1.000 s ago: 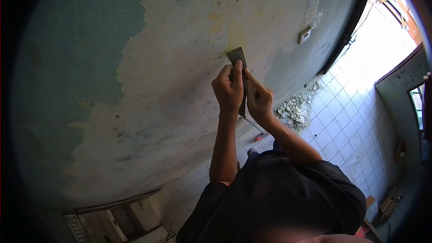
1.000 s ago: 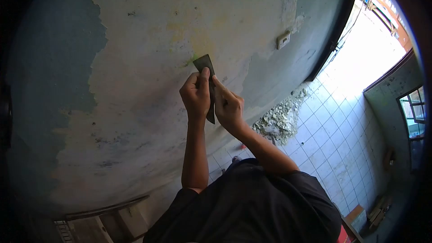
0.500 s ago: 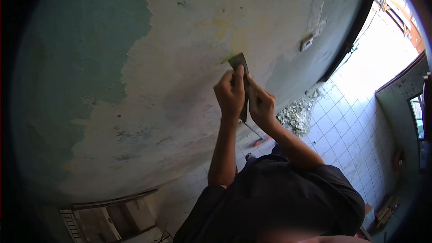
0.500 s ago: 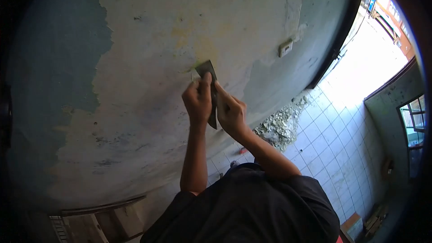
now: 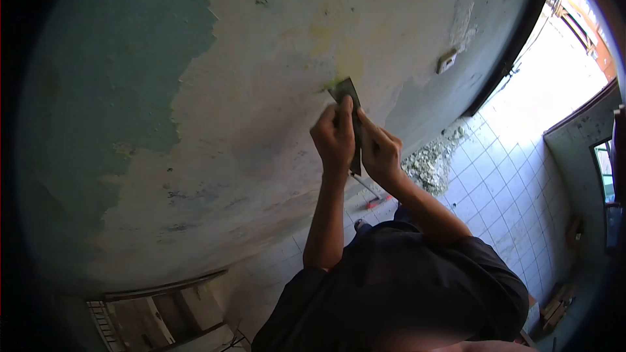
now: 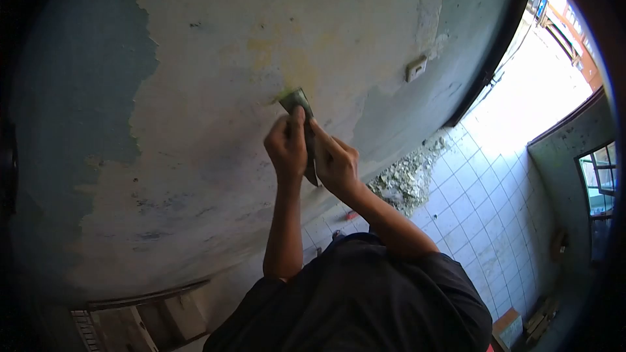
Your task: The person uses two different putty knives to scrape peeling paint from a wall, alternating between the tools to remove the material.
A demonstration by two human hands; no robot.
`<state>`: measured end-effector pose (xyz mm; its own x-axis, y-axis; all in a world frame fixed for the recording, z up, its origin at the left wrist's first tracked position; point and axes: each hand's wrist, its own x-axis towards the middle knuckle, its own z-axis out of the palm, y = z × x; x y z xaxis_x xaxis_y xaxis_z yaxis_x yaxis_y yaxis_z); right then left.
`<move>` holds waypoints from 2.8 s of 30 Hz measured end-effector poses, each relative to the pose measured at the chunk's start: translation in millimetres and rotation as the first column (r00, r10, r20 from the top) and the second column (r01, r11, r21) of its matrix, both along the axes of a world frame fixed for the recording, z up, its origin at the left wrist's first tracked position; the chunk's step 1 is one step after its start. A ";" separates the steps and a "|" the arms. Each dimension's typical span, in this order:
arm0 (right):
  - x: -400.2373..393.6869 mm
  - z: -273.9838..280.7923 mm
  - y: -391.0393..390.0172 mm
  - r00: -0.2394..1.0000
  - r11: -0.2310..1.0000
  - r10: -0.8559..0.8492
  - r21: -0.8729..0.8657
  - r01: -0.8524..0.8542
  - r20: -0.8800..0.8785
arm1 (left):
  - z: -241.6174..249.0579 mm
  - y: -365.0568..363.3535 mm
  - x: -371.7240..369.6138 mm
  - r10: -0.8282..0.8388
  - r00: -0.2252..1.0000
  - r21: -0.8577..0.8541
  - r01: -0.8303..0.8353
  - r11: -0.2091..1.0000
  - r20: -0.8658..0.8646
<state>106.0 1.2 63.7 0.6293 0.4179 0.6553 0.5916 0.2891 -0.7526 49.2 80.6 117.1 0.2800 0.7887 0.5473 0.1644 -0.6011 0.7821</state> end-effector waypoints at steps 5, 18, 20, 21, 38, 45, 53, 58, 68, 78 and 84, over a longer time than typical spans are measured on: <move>0.4 17.5 1.8 0.998 0.998 0.023 -0.063 -0.027 -0.064 | -2.5 2.4 -1.7 -0.007 0.999 -0.082 0.011 0.997 0.053; -2.4 4.0 1.3 0.999 0.999 0.040 -0.035 -0.041 -0.014 | -11.3 8.6 -7.4 -0.037 0.998 -0.106 0.042 0.993 0.049; -5.3 -0.7 -3.9 0.998 0.995 0.049 -0.085 -0.052 -0.033 | -16.2 3.5 -10.9 -0.045 0.996 -0.138 0.055 0.989 0.072; -5.8 -6.0 -4.1 0.999 0.996 0.045 -0.075 -0.047 -0.016 | -15.7 0.3 -12.5 -0.032 0.998 -0.117 0.037 0.992 0.048; -7.0 16.1 2.7 0.997 0.998 0.066 -0.021 -0.066 0.026 | -8.5 5.3 -13.3 0.053 0.997 -0.039 -0.051 0.998 0.057; -11.1 7.0 2.1 0.993 0.994 0.103 0.017 -0.104 0.057 | -7.3 -0.3 -20.5 0.059 0.996 -0.106 -0.052 0.993 0.072; -11.6 -13.0 5.1 0.988 0.987 0.135 -0.094 -0.127 0.076 | -8.4 -0.4 -24.7 0.092 0.990 -0.129 -0.078 0.989 0.106; -1.8 -7.0 11.2 0.977 0.984 0.176 0.004 -0.178 0.122 | -5.7 3.9 -22.4 0.118 0.986 -0.050 -0.113 0.992 0.117; -10.7 -5.1 -2.1 0.972 0.970 0.232 -0.077 -0.228 0.040 | -4.9 -8.7 -29.7 0.152 0.982 -0.109 -0.140 0.984 0.112; -2.4 -2.5 9.0 0.965 0.970 0.242 -0.019 -0.242 0.100 | -10.0 -7.7 -26.2 0.181 0.972 0.018 -0.186 0.982 0.151; -5.5 -3.9 -1.3 0.962 0.957 0.275 -0.100 -0.273 0.005 | -23.4 -10.9 -28.7 0.179 0.971 -0.122 -0.161 0.979 0.156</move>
